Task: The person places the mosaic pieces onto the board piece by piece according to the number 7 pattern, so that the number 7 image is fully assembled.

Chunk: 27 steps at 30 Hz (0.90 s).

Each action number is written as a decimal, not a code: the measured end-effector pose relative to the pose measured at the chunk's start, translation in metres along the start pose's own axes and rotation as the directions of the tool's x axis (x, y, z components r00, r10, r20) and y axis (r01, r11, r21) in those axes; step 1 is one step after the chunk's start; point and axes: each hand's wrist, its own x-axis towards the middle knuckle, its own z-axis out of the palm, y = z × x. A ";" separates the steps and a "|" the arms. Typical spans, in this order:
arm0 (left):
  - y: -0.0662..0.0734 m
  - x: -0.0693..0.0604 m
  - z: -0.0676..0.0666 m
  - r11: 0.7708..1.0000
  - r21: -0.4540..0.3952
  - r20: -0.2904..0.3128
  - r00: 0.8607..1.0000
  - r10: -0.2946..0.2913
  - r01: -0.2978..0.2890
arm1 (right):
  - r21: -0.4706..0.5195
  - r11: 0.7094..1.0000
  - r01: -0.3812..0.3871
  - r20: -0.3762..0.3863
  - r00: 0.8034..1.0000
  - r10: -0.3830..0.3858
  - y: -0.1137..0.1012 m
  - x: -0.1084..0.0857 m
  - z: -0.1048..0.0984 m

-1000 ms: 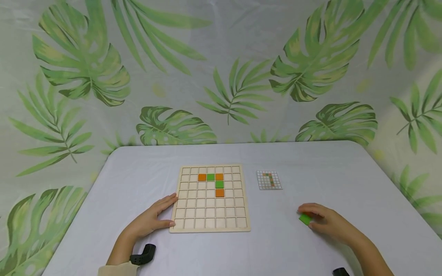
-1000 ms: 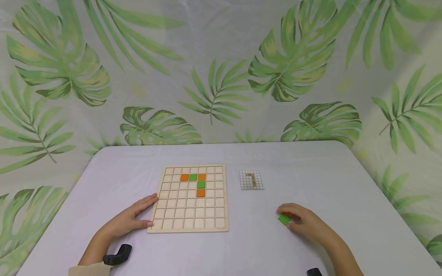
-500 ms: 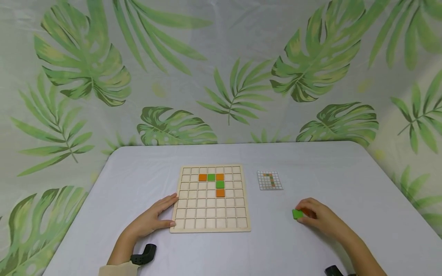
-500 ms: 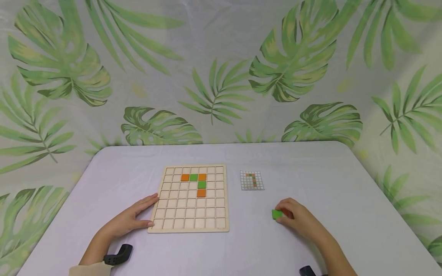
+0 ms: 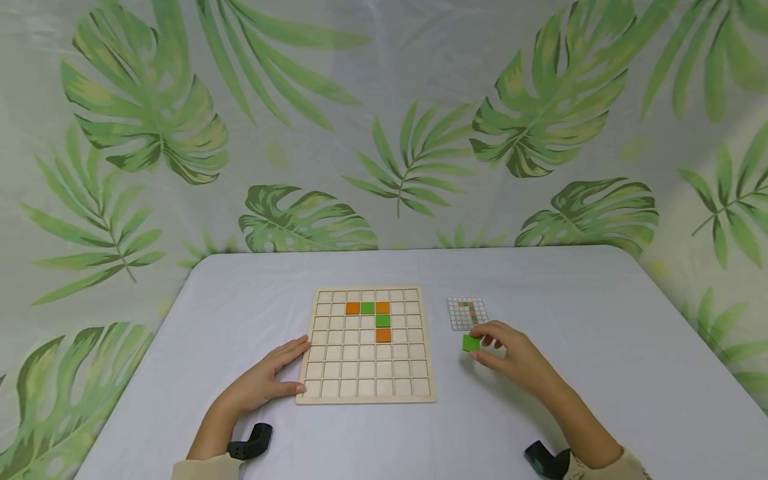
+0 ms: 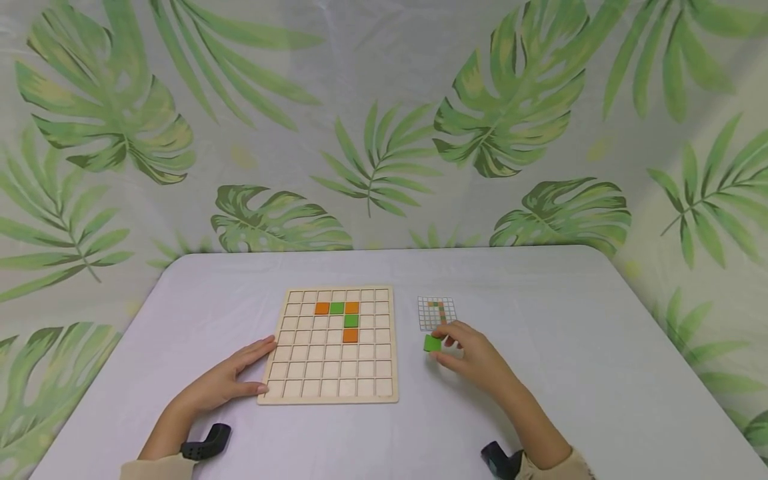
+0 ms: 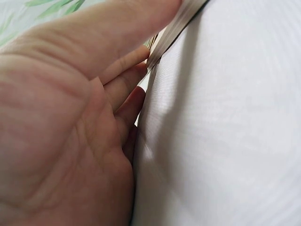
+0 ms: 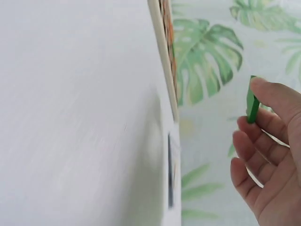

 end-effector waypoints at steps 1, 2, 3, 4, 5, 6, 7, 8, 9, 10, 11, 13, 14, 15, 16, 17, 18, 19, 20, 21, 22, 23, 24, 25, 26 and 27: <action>0.000 0.000 0.000 1.000 0.003 0.000 1.000 0.001 -0.001 | 0.004 1.000 0.013 -0.001 1.000 -0.013 -0.004 0.005 0.004; 0.000 0.000 0.000 1.000 0.006 0.001 1.000 0.003 -0.003 | 0.010 1.000 0.029 -0.003 1.000 -0.029 -0.008 0.010 0.008; 0.000 0.000 0.000 1.000 0.009 0.000 1.000 0.004 -0.004 | 0.019 0.999 0.045 -0.004 0.999 -0.044 -0.011 0.015 0.012; 0.000 0.000 0.000 1.000 0.010 0.000 1.000 0.004 -0.004 | 0.030 0.998 0.055 -0.003 0.999 -0.055 -0.014 0.020 0.016; 0.000 0.000 0.000 1.000 0.011 -0.001 1.000 0.005 -0.005 | 0.042 0.997 0.065 -0.003 0.998 -0.065 -0.017 0.024 0.020; 0.000 0.000 0.000 1.000 0.010 -0.001 1.000 0.004 -0.004 | 0.051 0.996 0.072 0.000 0.997 -0.072 -0.019 0.028 0.025; 0.000 0.000 0.000 1.000 0.016 -0.001 1.000 0.007 -0.007 | 0.060 0.995 0.077 0.003 0.997 -0.077 -0.021 0.032 0.030; 0.000 0.000 0.000 1.000 0.019 -0.002 1.000 0.009 -0.009 | 0.073 0.994 0.081 0.007 0.997 -0.081 -0.023 0.036 0.035; 0.000 0.001 0.001 1.000 0.021 -0.002 1.000 0.011 -0.011 | 0.085 0.993 0.080 0.014 0.997 -0.082 -0.024 0.039 0.040; 0.000 0.001 0.001 1.000 0.021 -0.001 1.000 0.013 -0.013 | 0.104 0.991 0.079 0.020 0.996 -0.082 -0.025 0.042 0.044; 0.000 0.001 0.001 1.000 0.022 -0.001 1.000 0.015 -0.015 | 0.122 0.989 0.082 0.025 0.996 -0.086 -0.026 0.045 0.049; 0.001 0.001 0.001 1.000 0.021 0.000 1.000 0.020 -0.020 | 0.159 0.984 0.080 0.038 0.995 -0.087 -0.028 0.049 0.058; 0.002 0.001 0.001 1.000 0.017 -0.002 1.000 0.020 -0.020 | 0.177 0.981 0.077 0.044 0.995 -0.086 -0.029 0.051 0.062; 0.002 0.001 0.001 1.000 0.014 -0.003 1.000 0.021 -0.021 | 0.190 0.979 0.074 0.051 0.995 -0.085 -0.030 0.053 0.066; 0.002 0.000 0.001 1.000 0.010 -0.004 1.000 0.022 -0.022 | 0.202 0.977 0.070 0.056 0.995 -0.083 -0.031 0.055 0.070; 0.003 0.000 0.001 1.000 0.010 -0.006 1.000 0.023 -0.023 | 0.206 0.976 0.063 0.062 0.995 -0.077 -0.031 0.056 0.073; 0.004 0.000 0.001 1.000 0.007 -0.008 1.000 0.023 -0.023 | 0.211 0.976 0.048 0.071 0.995 -0.064 -0.031 0.057 0.077; 0.004 0.000 0.001 1.000 0.009 -0.009 1.000 0.023 -0.023 | 0.215 0.976 0.031 0.080 0.996 -0.049 -0.031 0.058 0.081; 0.004 0.000 0.001 1.000 0.012 -0.010 1.000 0.022 -0.022 | 0.221 0.975 0.012 0.089 0.995 -0.033 -0.031 0.059 0.084; 0.004 0.000 0.001 1.000 0.012 -0.010 1.000 0.021 -0.020 | 0.225 0.974 -0.008 0.097 0.995 -0.014 -0.030 0.059 0.088; 0.004 0.000 0.001 1.000 0.013 -0.009 1.000 0.018 -0.018 | 0.228 0.973 -0.026 0.102 0.995 0.003 -0.030 0.059 0.092; 0.004 0.000 0.001 1.000 0.017 -0.008 1.000 0.016 -0.016 | 0.229 0.972 -0.046 0.107 0.994 0.022 -0.030 0.060 0.096; 0.004 0.000 0.001 1.000 0.019 -0.006 1.000 0.014 -0.013 | 0.226 0.972 -0.064 0.110 0.993 0.040 -0.030 0.060 0.099; 0.003 0.000 0.001 1.000 0.023 -0.006 1.000 0.012 -0.012 | 0.220 0.972 -0.076 0.113 0.992 0.052 -0.030 0.061 0.102; 0.002 0.000 0.002 1.000 0.023 -0.004 1.000 0.011 -0.011 | 0.206 0.975 -0.082 0.113 0.992 0.059 -0.031 0.061 0.105; 0.002 0.000 0.002 1.000 0.020 -0.004 1.000 0.010 -0.010 | 0.187 0.979 -0.081 0.111 0.992 0.061 -0.032 0.062 0.107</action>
